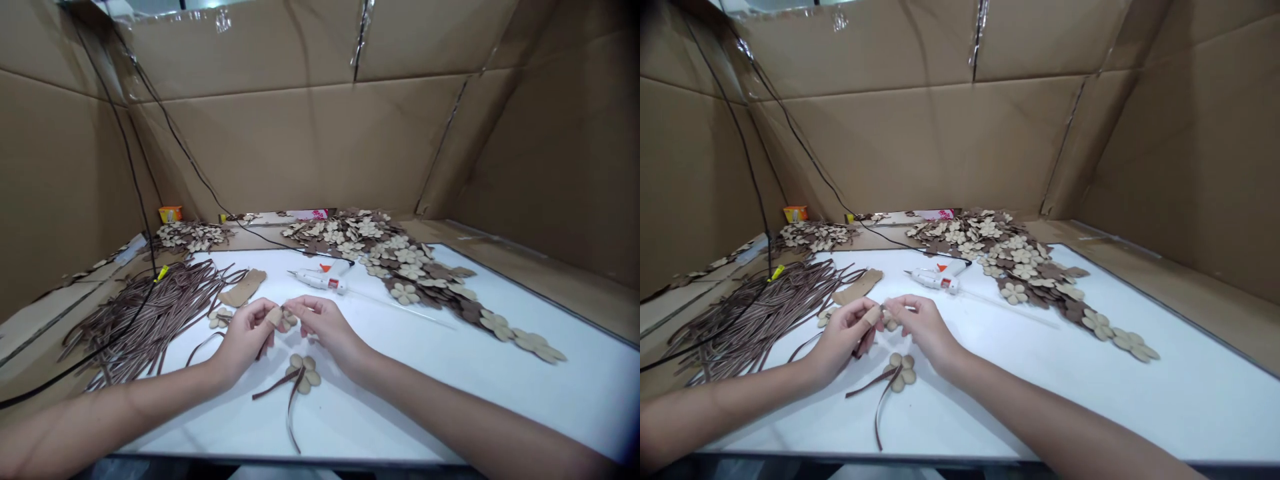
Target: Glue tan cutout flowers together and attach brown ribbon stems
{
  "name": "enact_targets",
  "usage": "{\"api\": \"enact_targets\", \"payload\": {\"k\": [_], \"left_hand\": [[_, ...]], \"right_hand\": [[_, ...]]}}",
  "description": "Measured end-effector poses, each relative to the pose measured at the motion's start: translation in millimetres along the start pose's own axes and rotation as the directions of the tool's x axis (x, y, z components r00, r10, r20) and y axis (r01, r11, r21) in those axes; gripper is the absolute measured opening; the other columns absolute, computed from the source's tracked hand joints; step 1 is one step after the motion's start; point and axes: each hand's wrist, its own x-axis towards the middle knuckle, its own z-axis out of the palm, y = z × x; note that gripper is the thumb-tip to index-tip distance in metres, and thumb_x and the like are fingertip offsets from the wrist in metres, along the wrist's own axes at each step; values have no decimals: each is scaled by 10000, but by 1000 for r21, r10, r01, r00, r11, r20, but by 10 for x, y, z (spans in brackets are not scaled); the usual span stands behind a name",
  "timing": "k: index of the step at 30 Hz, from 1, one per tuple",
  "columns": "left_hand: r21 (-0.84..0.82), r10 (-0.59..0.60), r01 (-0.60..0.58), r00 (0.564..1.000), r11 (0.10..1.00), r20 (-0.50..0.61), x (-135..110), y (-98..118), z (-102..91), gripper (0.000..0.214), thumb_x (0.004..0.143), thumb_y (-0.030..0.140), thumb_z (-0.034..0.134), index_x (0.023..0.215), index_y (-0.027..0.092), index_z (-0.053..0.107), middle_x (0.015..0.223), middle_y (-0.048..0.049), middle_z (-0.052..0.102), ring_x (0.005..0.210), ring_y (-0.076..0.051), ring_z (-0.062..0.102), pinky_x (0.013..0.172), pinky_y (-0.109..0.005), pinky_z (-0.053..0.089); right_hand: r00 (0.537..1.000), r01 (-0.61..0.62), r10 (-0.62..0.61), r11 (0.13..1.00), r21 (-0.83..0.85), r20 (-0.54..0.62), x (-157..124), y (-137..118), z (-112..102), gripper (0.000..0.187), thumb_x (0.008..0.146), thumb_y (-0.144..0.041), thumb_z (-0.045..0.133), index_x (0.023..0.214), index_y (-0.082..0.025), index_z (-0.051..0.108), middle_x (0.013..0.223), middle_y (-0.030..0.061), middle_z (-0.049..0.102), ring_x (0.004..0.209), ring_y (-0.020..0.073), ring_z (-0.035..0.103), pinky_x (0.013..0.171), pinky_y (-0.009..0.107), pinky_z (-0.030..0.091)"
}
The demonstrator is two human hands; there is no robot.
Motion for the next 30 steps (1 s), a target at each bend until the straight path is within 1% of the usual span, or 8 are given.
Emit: {"api": "enact_targets", "payload": {"k": [3, 5, 7, 13, 19, 22, 25, 30], "left_hand": [[-14, -129, 129, 992, 992, -10, 92, -28, -57, 323, 810, 471, 540, 725, 160, 514, 521, 60, 490, 312, -27, 303, 322, -169, 174], [-6, -158, 158, 987, 987, -12, 166, -40, -109, 322, 791, 463, 558, 730, 152, 502, 642, 36, 541, 322, -4, 293, 318, -163, 156], [22, -178, 178, 984, 984, 22, 237, -43, -162, 324, 773, 457, 573, 734, 143, 502, 682, 23, 556, 327, 6, 280, 319, -158, 149], [173, -302, 266, 926, 948, 229, 412, -1, -294, 373, 677, 493, 649, 720, 144, 524, 576, 27, 568, 296, -8, 259, 296, -168, 130], [359, -369, 229, 842, 905, 394, 596, 70, -405, 359, 649, 466, 691, 678, 129, 573, 534, 16, 582, 311, -27, 323, 302, -172, 187], [423, -385, 193, 816, 885, 432, 628, 85, -434, 327, 662, 446, 683, 687, 134, 590, 534, 24, 579, 329, -39, 356, 317, -176, 238], [466, -398, 176, 806, 867, 437, 619, 117, -438, 304, 677, 435, 662, 688, 143, 578, 530, 35, 567, 332, -43, 353, 322, -179, 252], [515, -399, 155, 822, 843, 405, 605, 210, -430, 282, 680, 405, 647, 651, 144, 544, 512, 40, 543, 342, -39, 344, 331, -176, 234]], "right_hand": [[984, 177, -169, 948, -265, 53, 93, 27, -138, 278, 856, -400, 481, 939, -190, 643, 948, 55, 609, 792, 162, 539, 688, 281, 412], [955, 296, -256, 829, -474, 148, 156, 73, -223, 273, 842, -326, 506, 1065, -203, 604, 1106, 72, 584, 971, 197, 533, 837, 320, 401], [939, 343, -263, 737, -583, 220, 203, 130, -272, 326, 808, -285, 546, 1122, -200, 570, 1147, 88, 580, 1065, 228, 508, 921, 365, 370], [958, 287, -215, 657, -697, 191, 229, 237, -238, 383, 721, -419, 650, 993, -155, 591, 1025, 122, 575, 1004, 294, 503, 862, 452, 403], [937, 350, -227, 607, -713, 267, 212, 261, -209, 326, 752, -333, 631, 1047, -194, 620, 1067, 96, 554, 1033, 264, 471, 925, 428, 372], [917, 397, -219, 602, -693, 334, 211, 258, -231, 321, 791, -228, 563, 1103, -261, 631, 1128, 72, 546, 1064, 246, 462, 964, 414, 347], [910, 407, -197, 597, -691, 366, 211, 248, -236, 420, 776, -117, 503, 1131, -304, 626, 1184, 58, 527, 1098, 245, 448, 984, 423, 326], [947, 320, -216, 634, -704, 236, 210, 240, -160, 384, 764, -264, 583, 1138, -175, 600, 1114, 102, 565, 1060, 257, 476, 958, 414, 357]]}}
